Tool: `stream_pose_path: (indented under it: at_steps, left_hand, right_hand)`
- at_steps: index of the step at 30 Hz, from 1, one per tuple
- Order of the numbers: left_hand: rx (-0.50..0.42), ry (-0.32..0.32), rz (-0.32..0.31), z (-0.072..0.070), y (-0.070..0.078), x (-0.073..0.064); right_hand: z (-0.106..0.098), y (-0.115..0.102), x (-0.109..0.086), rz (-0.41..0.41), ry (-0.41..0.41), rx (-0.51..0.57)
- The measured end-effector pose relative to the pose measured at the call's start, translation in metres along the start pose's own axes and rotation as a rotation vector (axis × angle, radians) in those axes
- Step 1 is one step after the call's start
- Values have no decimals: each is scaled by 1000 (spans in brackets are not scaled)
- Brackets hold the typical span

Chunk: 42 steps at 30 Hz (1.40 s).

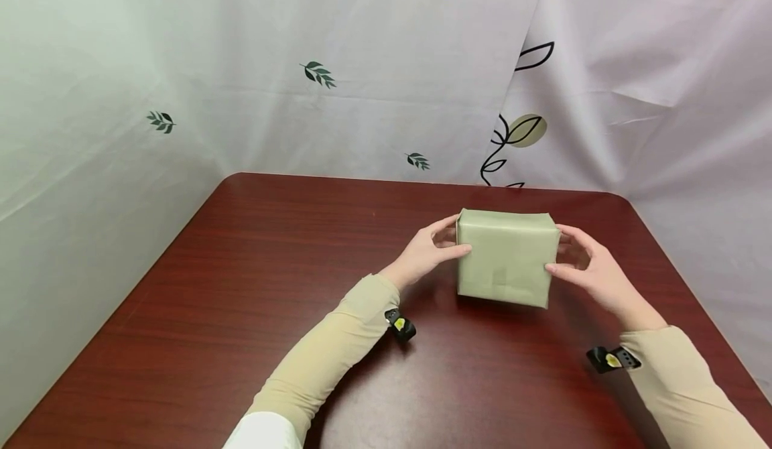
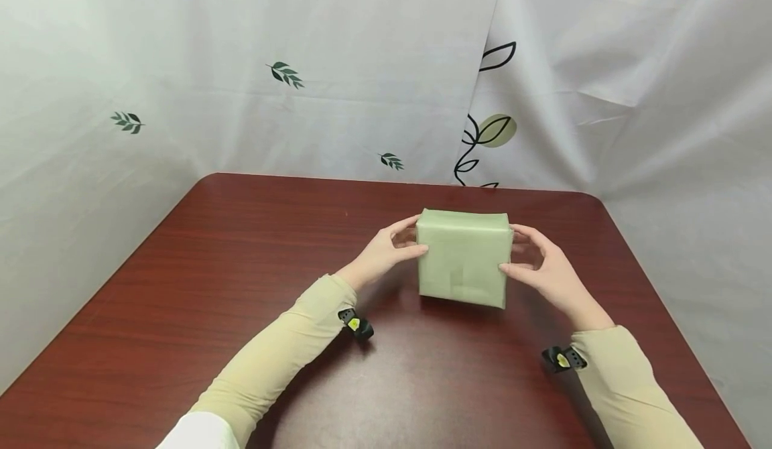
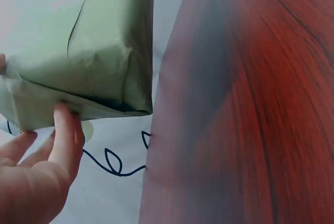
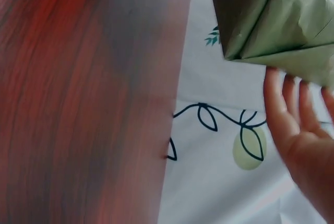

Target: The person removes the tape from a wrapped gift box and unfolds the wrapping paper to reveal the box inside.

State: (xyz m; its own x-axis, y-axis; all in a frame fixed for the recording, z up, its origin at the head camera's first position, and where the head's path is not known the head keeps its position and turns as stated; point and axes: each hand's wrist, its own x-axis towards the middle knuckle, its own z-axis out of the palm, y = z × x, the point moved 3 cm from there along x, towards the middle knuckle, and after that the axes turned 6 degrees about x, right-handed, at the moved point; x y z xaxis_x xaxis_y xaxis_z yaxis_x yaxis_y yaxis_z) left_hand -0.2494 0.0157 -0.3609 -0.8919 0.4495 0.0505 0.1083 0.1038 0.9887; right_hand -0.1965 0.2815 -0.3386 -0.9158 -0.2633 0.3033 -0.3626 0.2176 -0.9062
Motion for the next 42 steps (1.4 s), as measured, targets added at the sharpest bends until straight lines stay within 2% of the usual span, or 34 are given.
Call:
stream_pose_path:
  at_steps: [1, 3, 7, 8, 10, 14, 16, 19, 23, 28, 31, 36, 39, 42]
  left_hand:
    - [-10, 3, -7, 0, 0, 0]
    - [-27, 8, -28, 0, 1, -1]
    - [-6, 14, -44, 1, 0, 0]
    - [7, 16, -43, 2, -1, 0]
    - [37, 24, -37, 3, -3, 1]
    - [63, 38, -45, 5, -7, 3]
    - [31, 36, -64, 6, -10, 5]
    - [-65, 24, -101, 8, -15, 7]
    - [-134, 16, -148, 10, -21, 11]
    - [-110, 15, -184, 10, -26, 17]
    - [-106, 6, -200, 9, -28, 21]
    - [-103, 0, -233, 7, -31, 25]
    - [-102, 5, -257, 6, -33, 26]
    - [-118, 2, -283, 6, -35, 27]
  right_hand:
    - [0, 1, 1, 22, 7, 1]
    - [0, 3, 2, 68, 12, 77]
    - [0, 8, 5, 170, 37, 329]
    - [0, 8, 6, 194, 46, 359]
    - [-1, 10, 8, 246, 61, 372]
    - [-3, 12, 12, 360, 51, 322]
    - [-3, 14, 14, 422, 41, 325]
    - [-3, 19, 16, 491, 23, 364]
    - [-4, 26, 17, 522, -13, 443]
    - [-6, 33, 21, 530, -48, 509]
    - [-7, 38, 23, 534, -63, 469]
    - [-5, 44, 28, 563, -88, 322]
    - [-4, 47, 30, 574, -93, 327]
    - [-3, 49, 31, 579, -95, 380]
